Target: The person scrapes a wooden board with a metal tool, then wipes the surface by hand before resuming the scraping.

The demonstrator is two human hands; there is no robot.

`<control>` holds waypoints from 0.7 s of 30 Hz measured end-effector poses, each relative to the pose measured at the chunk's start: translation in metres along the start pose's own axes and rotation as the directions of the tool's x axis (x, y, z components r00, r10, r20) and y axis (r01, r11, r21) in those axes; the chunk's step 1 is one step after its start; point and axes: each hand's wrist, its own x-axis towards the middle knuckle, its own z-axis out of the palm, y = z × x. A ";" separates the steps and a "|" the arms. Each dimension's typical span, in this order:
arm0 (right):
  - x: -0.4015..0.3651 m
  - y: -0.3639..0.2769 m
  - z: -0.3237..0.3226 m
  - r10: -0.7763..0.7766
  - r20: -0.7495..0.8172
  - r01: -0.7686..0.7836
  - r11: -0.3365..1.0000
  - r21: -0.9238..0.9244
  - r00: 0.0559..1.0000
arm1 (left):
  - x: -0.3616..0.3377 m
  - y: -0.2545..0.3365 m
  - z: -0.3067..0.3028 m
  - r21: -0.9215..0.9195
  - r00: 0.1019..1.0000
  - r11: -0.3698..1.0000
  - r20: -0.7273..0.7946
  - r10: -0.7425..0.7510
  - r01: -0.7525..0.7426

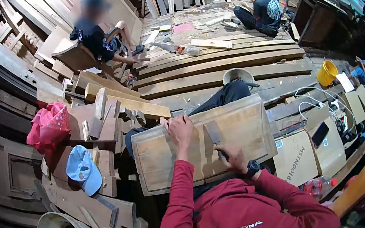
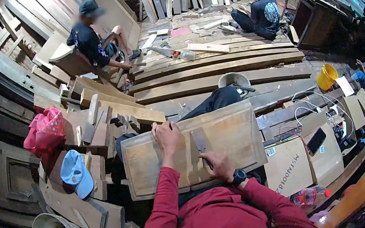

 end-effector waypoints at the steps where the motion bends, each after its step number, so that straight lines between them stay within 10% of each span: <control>1: 0.002 -0.007 0.001 0.038 0.021 -0.038 0.999 -0.005 0.999 | -0.003 0.000 -0.001 0.006 1.000 1.000 0.015 -0.007 0.007; 21: 0.012 -0.009 -0.006 0.141 -0.019 -0.140 0.989 0.042 0.990 | 0.000 -0.003 0.005 0.033 1.000 0.999 -0.012 0.023 -0.022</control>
